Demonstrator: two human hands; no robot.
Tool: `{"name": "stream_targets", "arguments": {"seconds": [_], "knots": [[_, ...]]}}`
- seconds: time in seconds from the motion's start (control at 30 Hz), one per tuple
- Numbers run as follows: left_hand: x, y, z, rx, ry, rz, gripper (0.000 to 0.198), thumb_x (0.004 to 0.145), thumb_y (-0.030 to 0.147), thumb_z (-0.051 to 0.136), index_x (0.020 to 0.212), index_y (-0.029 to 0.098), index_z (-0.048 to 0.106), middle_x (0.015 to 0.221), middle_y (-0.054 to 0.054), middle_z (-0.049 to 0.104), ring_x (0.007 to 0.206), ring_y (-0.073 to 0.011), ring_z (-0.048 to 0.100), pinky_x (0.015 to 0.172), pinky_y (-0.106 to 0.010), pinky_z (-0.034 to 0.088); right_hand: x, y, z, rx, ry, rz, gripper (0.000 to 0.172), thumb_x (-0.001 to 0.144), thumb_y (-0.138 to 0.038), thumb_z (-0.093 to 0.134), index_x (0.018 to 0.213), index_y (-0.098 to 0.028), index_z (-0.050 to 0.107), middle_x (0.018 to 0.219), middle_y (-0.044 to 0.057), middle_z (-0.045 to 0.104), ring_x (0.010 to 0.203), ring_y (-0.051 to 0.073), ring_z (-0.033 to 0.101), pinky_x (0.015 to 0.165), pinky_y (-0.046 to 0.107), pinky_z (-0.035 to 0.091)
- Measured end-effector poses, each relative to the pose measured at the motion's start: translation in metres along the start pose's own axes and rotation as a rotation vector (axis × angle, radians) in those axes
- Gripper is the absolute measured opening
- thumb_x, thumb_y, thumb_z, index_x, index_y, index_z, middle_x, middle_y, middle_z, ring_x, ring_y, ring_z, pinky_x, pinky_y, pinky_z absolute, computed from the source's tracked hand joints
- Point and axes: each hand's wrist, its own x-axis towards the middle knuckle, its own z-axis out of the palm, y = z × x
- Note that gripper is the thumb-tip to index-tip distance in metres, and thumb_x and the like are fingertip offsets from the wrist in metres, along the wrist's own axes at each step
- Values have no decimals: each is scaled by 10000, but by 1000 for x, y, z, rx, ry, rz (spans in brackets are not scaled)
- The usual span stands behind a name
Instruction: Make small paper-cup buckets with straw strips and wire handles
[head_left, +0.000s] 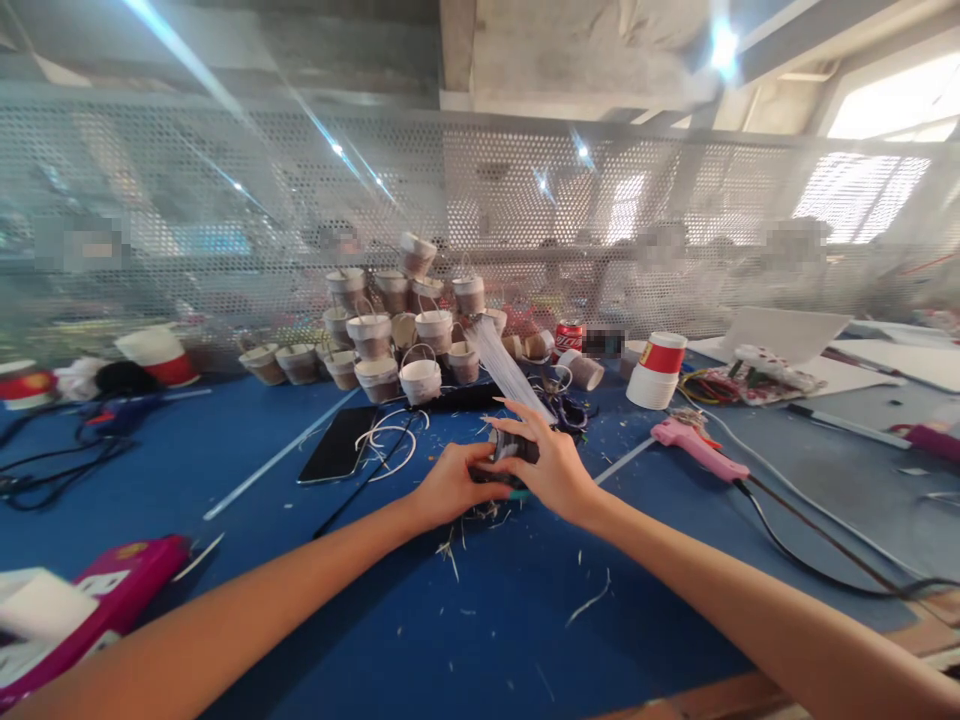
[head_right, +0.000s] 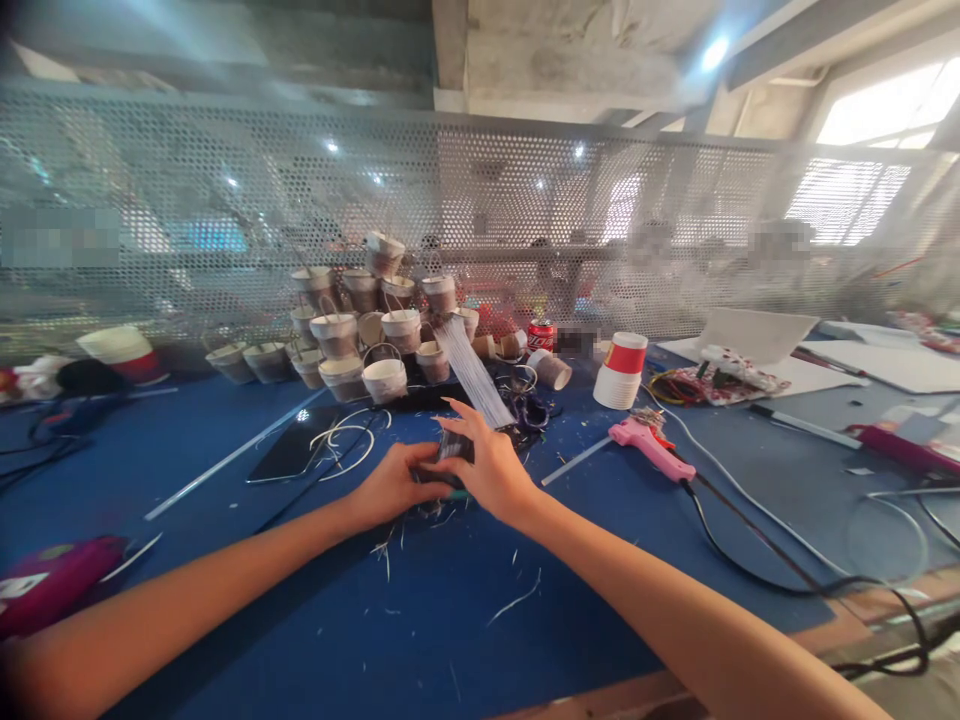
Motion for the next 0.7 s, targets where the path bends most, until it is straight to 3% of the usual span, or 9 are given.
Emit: {"name": "stream_targets", "arguments": {"seconds": [0.17, 0.33, 0.5, 0.7], "knots": [[2, -3, 1, 114, 61, 3, 184, 703, 292, 654, 636, 125, 618, 549, 31, 557, 536, -96, 454, 521, -206, 330, 2, 0, 2, -40, -18, -20, 679, 724, -138, 675, 1346, -263, 432, 1187, 84, 651, 1142, 225, 584, 1008, 433, 433], [2, 1, 1, 74, 47, -5, 185, 684, 261, 637, 574, 128, 571, 495, 54, 469, 495, -73, 366, 483, -196, 273, 4, -3, 1, -71, -50, -29, 679, 723, -120, 672, 1344, -275, 444, 1165, 72, 664, 1143, 235, 583, 1001, 439, 437], [2, 1, 1, 52, -17, -49, 179, 634, 278, 686, 614, 125, 595, 523, 46, 505, 496, -79, 387, 473, -197, 291, 5, -3, 0, -88, -61, -14, 697, 725, -138, 688, 1357, -268, 425, 1160, 74, 667, 1120, 231, 599, 990, 438, 443], [3, -3, 1, 150, 51, -31, 193, 673, 280, 652, 594, 118, 580, 488, 55, 438, 501, -75, 353, 477, -198, 261, 3, -4, 0, -87, -55, -21, 656, 733, -128, 678, 1334, -261, 451, 1174, 78, 659, 1164, 224, 568, 1006, 425, 435]]}}
